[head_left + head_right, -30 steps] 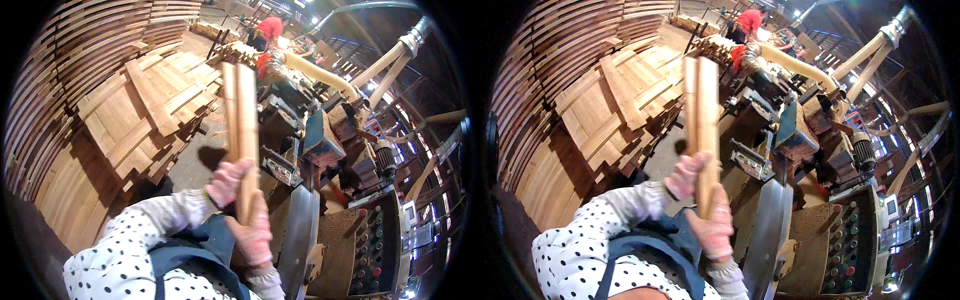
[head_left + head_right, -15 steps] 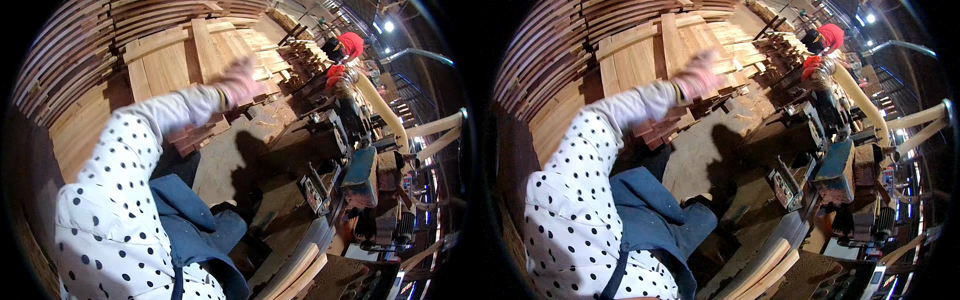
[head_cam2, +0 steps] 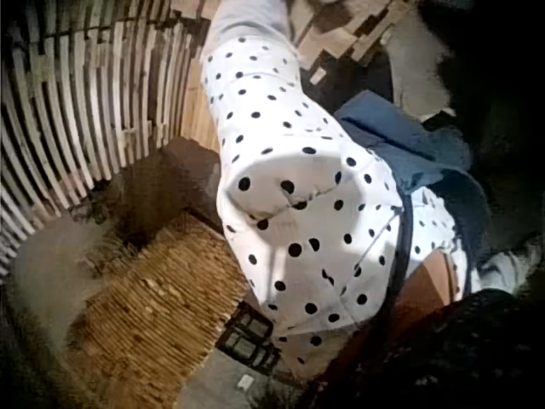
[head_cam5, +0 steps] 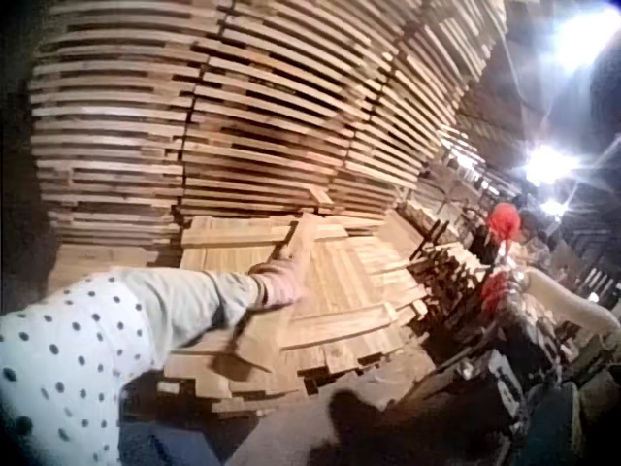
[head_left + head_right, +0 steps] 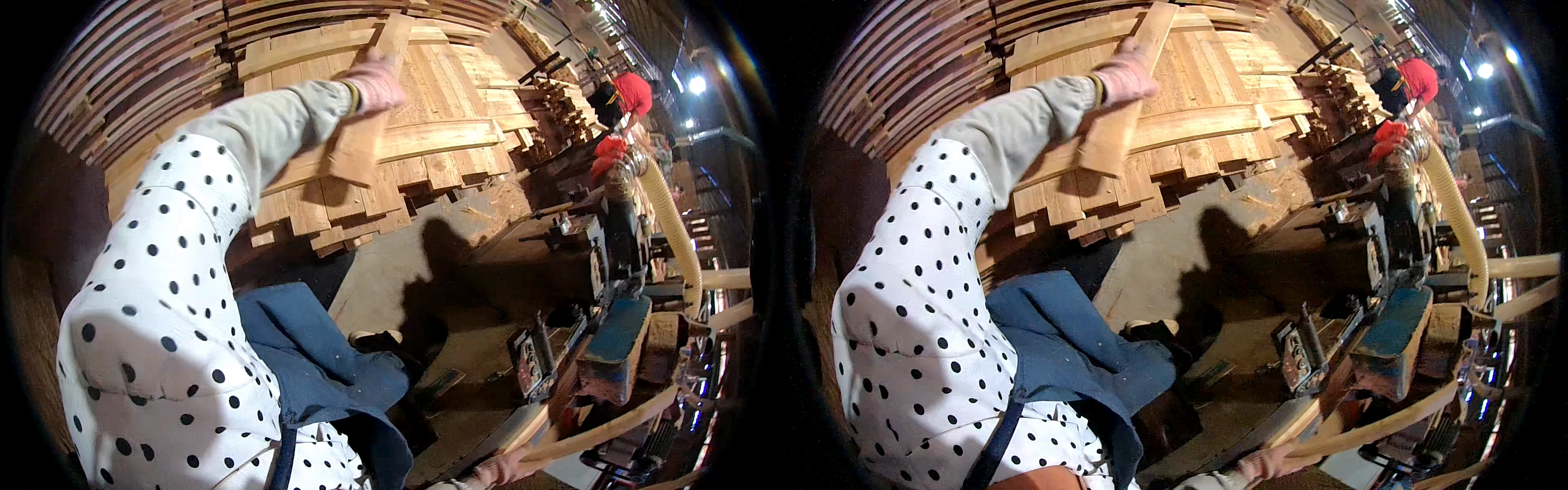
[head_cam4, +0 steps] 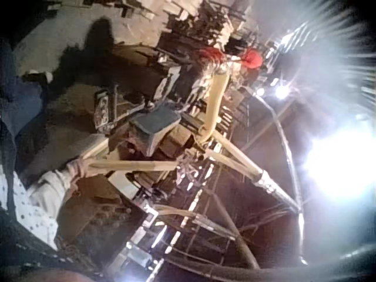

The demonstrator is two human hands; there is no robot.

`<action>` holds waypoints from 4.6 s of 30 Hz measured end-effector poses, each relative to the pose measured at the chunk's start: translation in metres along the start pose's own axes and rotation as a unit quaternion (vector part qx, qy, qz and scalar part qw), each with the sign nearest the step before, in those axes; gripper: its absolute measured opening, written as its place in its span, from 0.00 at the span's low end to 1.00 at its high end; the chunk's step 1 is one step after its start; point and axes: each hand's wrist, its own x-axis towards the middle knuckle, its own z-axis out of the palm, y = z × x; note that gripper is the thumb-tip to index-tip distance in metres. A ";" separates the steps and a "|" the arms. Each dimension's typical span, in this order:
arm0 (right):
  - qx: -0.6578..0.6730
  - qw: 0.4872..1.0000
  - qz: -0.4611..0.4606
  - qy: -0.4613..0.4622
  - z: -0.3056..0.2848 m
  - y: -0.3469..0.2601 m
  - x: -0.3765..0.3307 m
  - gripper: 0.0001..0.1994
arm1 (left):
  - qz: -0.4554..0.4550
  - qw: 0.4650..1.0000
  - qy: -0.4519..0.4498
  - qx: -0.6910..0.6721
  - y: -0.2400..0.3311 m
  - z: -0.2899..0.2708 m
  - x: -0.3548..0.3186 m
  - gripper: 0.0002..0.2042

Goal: The person adjusts their head-mounted camera and then begins processing wooden planks in a workshop. They pick up planks from a stack, feed them into a planer machine, and place the processed wood onto a separate pile. The task involves repetitive handling of lumber and operating the machinery.

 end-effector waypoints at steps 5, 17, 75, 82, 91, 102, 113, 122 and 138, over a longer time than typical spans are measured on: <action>0.114 0.991 0.007 -0.075 -0.023 -0.066 -0.054 0.39 | 0.228 0.963 0.095 0.108 -0.083 -0.036 0.046 0.42; -0.278 0.931 -0.081 -0.224 -0.218 -0.129 -0.228 0.32 | 0.058 0.998 0.010 0.036 -0.184 -0.024 0.109 0.46; -0.030 0.998 0.000 0.057 -0.025 -0.148 -0.018 0.42 | 0.100 0.992 -0.024 0.077 -0.053 0.004 -0.165 0.43; 0.025 0.999 -0.049 -0.004 -0.138 -0.134 -0.159 0.29 | 0.009 0.937 -0.057 -0.343 -0.176 -0.008 -0.091 0.33; -0.141 0.980 -0.064 -0.129 -0.226 -0.053 -0.265 0.13 | -0.126 0.811 0.052 -0.569 -0.253 -0.005 -0.119 0.28; -0.064 0.975 -0.206 -0.046 -0.095 -0.137 -0.078 0.19 | -0.227 0.757 0.080 -0.608 -0.267 0.035 -0.102 0.30; 0.219 0.935 -0.249 -0.125 -0.009 -0.236 -0.068 0.20 | -0.119 0.656 -0.012 -0.745 -0.181 -0.019 -0.198 0.29; 0.061 0.880 -0.395 -0.256 -0.111 -0.335 -0.153 0.48 | -0.004 0.686 -0.276 -0.673 0.127 0.010 -0.401 0.22; -0.150 0.989 0.006 0.013 -0.237 -0.095 -0.286 0.37 | 0.062 0.662 -0.464 -0.585 0.147 0.014 -0.380 0.27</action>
